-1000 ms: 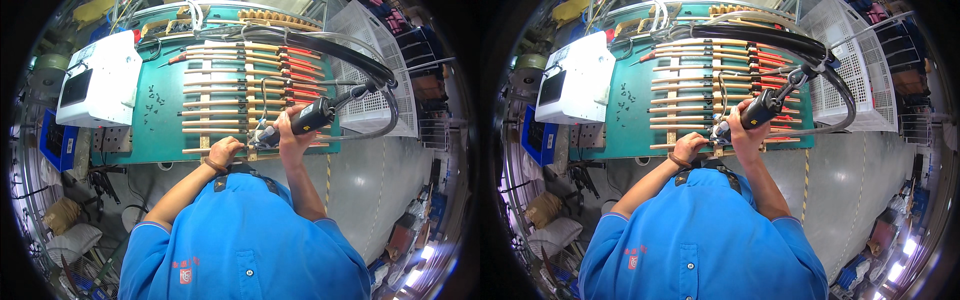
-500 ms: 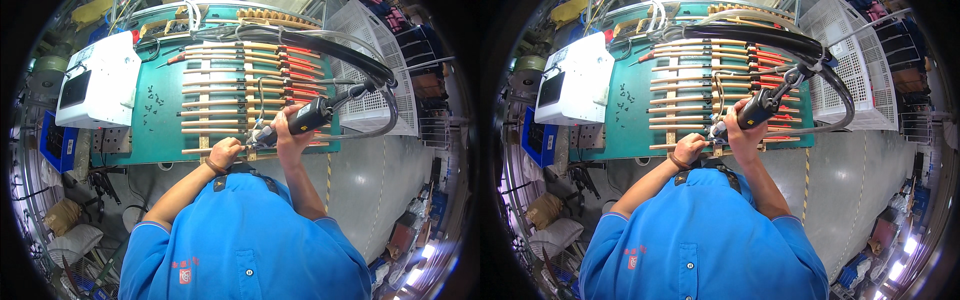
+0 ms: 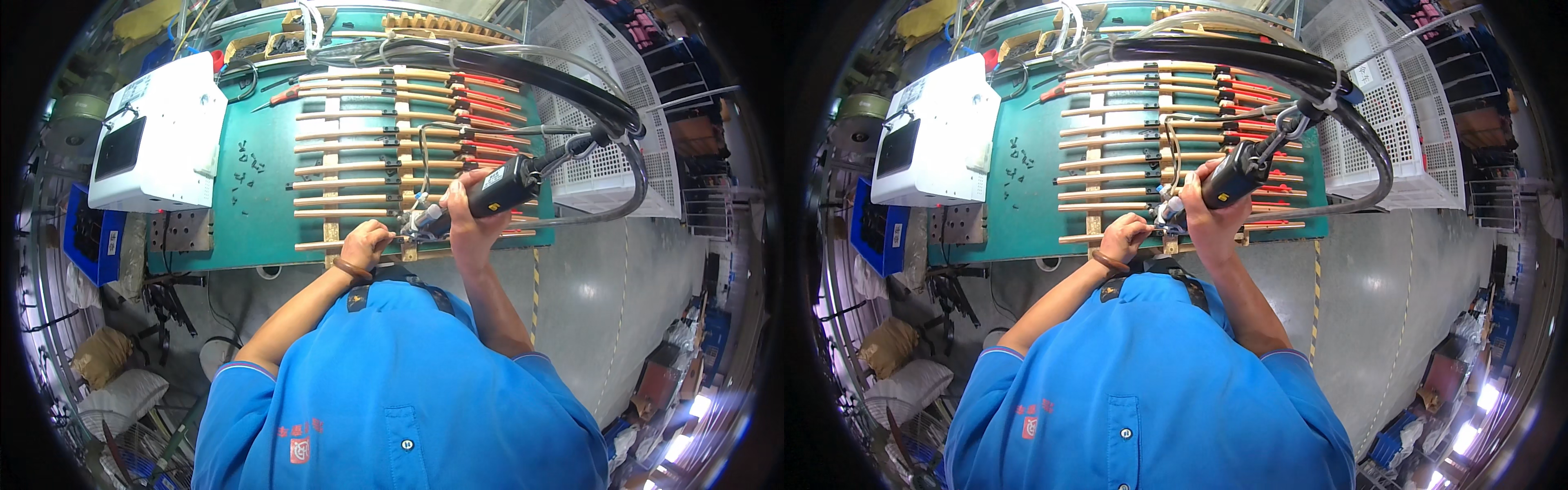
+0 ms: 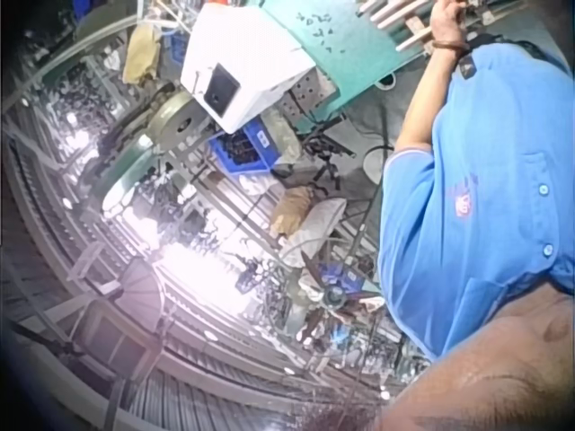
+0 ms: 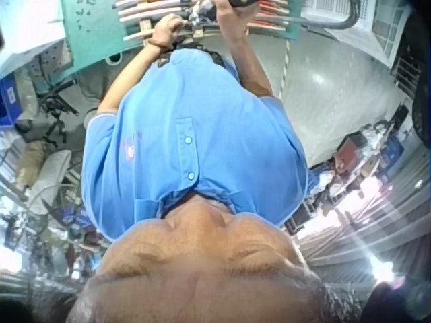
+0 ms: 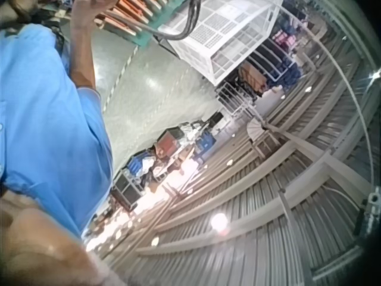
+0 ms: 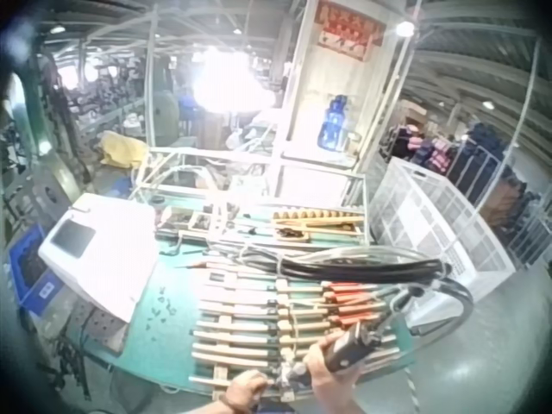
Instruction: The person uses a handheld tool to attach small black components to the ends of copper rods arranged on a green workbench. They repeatedly pick rods from a white basket, place them on the bench, apply the tool, and return finished rods to the basket.
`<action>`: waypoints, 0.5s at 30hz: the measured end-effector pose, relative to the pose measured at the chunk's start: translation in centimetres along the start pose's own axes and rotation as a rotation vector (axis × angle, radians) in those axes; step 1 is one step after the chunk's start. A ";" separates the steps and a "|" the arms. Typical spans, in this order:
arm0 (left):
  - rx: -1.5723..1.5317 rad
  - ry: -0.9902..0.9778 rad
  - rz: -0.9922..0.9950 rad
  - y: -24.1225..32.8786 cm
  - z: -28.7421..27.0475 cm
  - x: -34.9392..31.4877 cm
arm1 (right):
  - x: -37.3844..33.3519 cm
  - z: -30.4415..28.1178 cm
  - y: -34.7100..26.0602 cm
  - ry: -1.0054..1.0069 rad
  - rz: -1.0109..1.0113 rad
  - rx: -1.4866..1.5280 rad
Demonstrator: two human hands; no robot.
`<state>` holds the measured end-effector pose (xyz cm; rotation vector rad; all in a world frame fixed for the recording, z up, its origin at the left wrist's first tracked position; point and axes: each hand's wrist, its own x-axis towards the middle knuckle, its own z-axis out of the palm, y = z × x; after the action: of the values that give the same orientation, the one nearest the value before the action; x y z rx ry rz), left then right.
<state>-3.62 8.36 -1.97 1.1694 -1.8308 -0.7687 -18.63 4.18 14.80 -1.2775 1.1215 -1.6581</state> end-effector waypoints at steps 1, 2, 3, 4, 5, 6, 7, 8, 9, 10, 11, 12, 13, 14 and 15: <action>0.007 0.001 0.028 -0.1 0.1 0.0 | 0.0 0.0 0.0 0.005 -0.002 0.001; 0.015 0.001 0.055 -0.1 0.1 0.0 | 0.0 0.0 0.0 0.003 0.006 0.001; 0.023 0.002 0.082 -0.2 0.0 0.0 | 0.0 -0.1 -0.1 0.000 0.014 0.001; 0.062 -0.022 0.124 -0.2 -0.1 0.0 | 0.0 -0.1 -0.2 -0.002 0.022 0.001; 0.101 -0.046 0.168 -0.2 -0.4 0.0 | 0.0 -0.1 -0.2 -0.002 0.021 0.013; 0.140 -0.070 0.211 -0.1 -0.6 0.0 | 0.0 0.1 -0.3 -0.002 0.019 0.025; 0.137 -0.065 0.219 -0.1 -0.5 0.0 | 0.0 0.1 -0.4 -0.002 0.018 0.038; 0.135 -0.060 0.226 0.0 -0.4 -0.1 | 0.0 0.2 -0.4 -0.008 0.018 0.028; 0.133 -0.054 0.233 0.0 -0.4 -0.1 | 0.0 0.2 -0.4 -0.014 0.019 0.019; 0.105 -0.046 0.210 0.0 -0.5 -0.2 | -0.1 0.2 -0.5 -0.020 0.019 0.010; 0.076 -0.038 0.188 0.0 -0.5 -0.1 | -0.1 0.3 -0.5 -0.017 0.017 0.013; 0.046 -0.030 0.167 0.0 -0.5 -0.1 | -0.2 0.5 -0.4 -0.015 0.015 0.016; 0.052 -0.037 0.153 -0.1 -0.6 0.0 | -0.2 0.6 -0.4 -0.013 0.014 0.019; 0.058 -0.042 0.138 -0.2 -0.6 -0.1 | -0.3 0.8 -0.5 -0.015 0.020 0.027; 0.065 -0.047 0.122 -0.3 -0.6 -0.1 | -0.3 1.1 -0.7 -0.017 0.027 0.035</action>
<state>-2.93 8.31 -1.92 1.0769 -1.9593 -0.6766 -17.54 4.49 15.43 -1.2467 1.0905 -1.6374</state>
